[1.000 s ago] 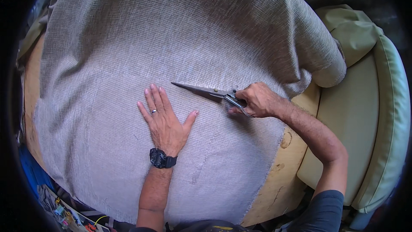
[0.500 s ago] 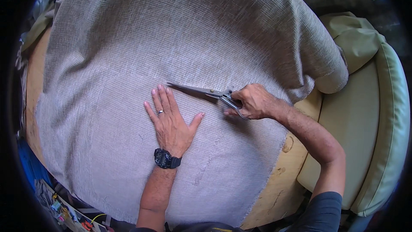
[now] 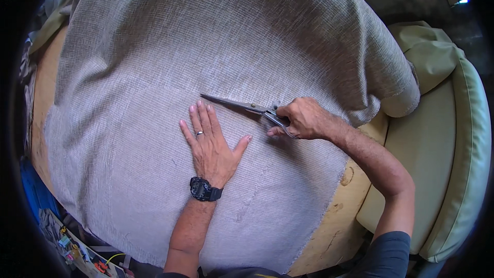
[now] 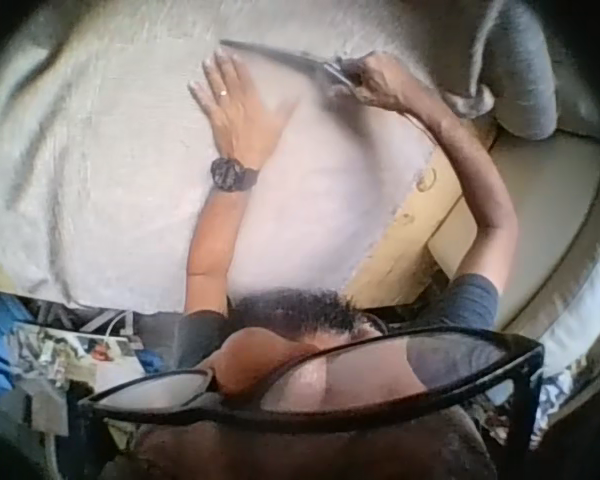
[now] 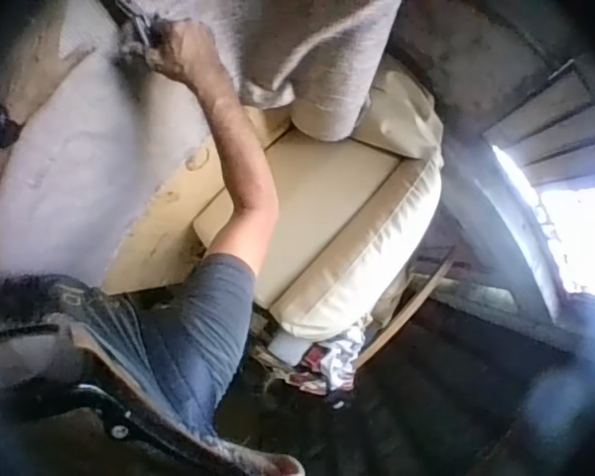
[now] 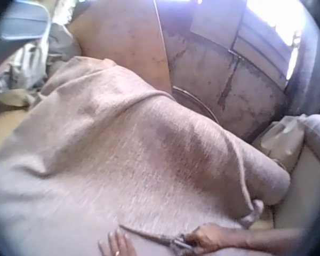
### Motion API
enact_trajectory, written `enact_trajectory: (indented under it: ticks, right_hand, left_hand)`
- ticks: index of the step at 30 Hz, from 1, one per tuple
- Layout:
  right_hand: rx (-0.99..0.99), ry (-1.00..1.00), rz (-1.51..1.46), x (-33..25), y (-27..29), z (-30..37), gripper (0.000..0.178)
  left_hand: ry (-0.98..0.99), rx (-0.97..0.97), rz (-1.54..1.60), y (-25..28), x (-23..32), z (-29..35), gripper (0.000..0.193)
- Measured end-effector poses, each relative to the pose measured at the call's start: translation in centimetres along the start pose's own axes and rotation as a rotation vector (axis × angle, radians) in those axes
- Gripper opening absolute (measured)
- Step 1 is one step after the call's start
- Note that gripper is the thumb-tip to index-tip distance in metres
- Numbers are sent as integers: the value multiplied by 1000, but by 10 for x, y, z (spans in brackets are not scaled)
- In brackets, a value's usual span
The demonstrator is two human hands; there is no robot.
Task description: The person uses large shears to cut a piece of light-colored fabric on a wooden workbench. They follow a curved line marked on the material, separating a shaped piece from the main roll. The person then folds the cut piece and continues cutting another section of the fabric.
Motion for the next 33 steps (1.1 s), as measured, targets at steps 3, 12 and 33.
enact_trajectory:
  ticks: [3,12,33]
  right_hand:
    - [77,36,89,-13,3,-3,76]
    - [106,111,55,-17,5,-18,73]
    - [207,47,168,-49,30,-18,65]
  left_hand:
    - [7,-16,13,2,0,0,113]
    - [-8,13,25,4,-1,3,110]
    - [-95,26,302,30,-16,9,101]
Point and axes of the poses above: each hand's wrist, its own z-axis away from the middle knuckle, its own y-axis out of the back of the hand, x = y × z, the point moved 1 cm from there along -z, towards the middle knuckle, and after that the axes turned 10 degrees about -x, right-handed, at the moved point
